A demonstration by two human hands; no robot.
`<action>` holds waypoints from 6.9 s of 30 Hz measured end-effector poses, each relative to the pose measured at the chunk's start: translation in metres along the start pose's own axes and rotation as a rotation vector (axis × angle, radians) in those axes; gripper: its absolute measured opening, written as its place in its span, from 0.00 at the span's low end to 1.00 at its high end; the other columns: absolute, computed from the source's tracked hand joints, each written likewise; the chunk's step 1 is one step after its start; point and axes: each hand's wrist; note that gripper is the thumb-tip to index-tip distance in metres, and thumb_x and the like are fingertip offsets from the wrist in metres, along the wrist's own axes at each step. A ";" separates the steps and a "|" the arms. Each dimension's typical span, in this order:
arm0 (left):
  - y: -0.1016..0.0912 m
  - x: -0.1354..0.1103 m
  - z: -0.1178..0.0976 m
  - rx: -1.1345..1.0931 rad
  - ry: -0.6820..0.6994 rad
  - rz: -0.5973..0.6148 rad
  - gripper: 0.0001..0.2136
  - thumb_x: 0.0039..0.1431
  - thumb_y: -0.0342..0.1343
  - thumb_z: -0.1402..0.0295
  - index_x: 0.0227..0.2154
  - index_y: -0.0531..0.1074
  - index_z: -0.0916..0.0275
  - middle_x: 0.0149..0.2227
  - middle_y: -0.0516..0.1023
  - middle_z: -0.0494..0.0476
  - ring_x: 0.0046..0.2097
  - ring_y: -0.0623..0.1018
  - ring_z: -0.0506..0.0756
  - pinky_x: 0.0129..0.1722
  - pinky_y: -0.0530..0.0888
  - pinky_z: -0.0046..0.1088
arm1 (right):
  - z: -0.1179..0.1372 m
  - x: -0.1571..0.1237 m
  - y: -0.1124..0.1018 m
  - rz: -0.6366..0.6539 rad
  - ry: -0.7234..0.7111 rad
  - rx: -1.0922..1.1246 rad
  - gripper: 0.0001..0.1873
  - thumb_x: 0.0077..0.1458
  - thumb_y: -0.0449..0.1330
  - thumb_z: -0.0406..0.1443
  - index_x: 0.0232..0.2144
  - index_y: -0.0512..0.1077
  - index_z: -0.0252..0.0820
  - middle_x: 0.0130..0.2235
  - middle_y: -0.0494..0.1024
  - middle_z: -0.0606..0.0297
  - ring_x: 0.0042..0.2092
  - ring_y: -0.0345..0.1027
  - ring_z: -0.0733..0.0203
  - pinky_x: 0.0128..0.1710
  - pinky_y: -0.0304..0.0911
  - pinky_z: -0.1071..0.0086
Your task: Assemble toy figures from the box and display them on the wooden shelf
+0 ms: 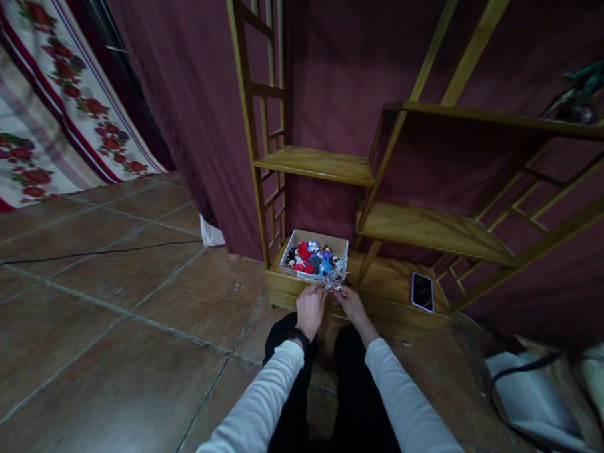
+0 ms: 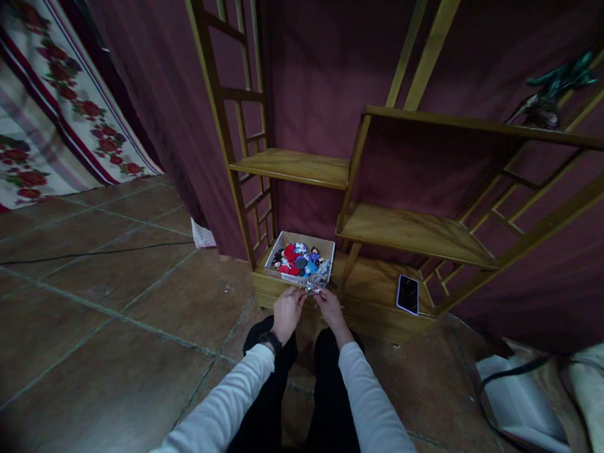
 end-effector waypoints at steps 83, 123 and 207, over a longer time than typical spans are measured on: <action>0.002 0.021 0.017 -1.273 -0.426 0.188 0.17 0.34 0.66 0.63 0.28 0.69 0.65 0.27 0.77 0.54 0.27 0.73 0.50 0.29 0.66 0.26 | 0.012 -0.007 -0.002 0.011 -0.016 0.163 0.22 0.41 0.61 0.49 0.36 0.74 0.42 0.32 0.78 0.61 0.31 0.69 0.61 0.35 0.67 0.64; 0.003 0.022 0.020 -1.381 -0.377 0.288 0.20 0.37 0.66 0.64 0.35 0.71 0.67 0.26 0.74 0.54 0.25 0.69 0.47 0.25 0.64 0.22 | 0.010 -0.006 -0.007 -0.010 -0.046 0.096 0.17 0.43 0.60 0.44 0.35 0.74 0.41 0.27 0.77 0.64 0.28 0.67 0.63 0.29 0.63 0.70; -0.015 0.002 -0.001 0.327 0.474 0.088 0.27 0.57 0.41 0.77 0.60 0.46 0.62 0.57 0.60 0.68 0.50 0.68 0.59 0.44 0.66 0.35 | -0.001 0.004 -0.009 -0.082 -0.056 -0.162 0.12 0.43 0.57 0.38 0.32 0.72 0.39 0.36 0.77 0.59 0.38 0.68 0.55 0.42 0.61 0.63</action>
Point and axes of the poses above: each hand's wrist, its own x-axis towards the middle knuckle, its own y-axis out of the palm, z = x × y
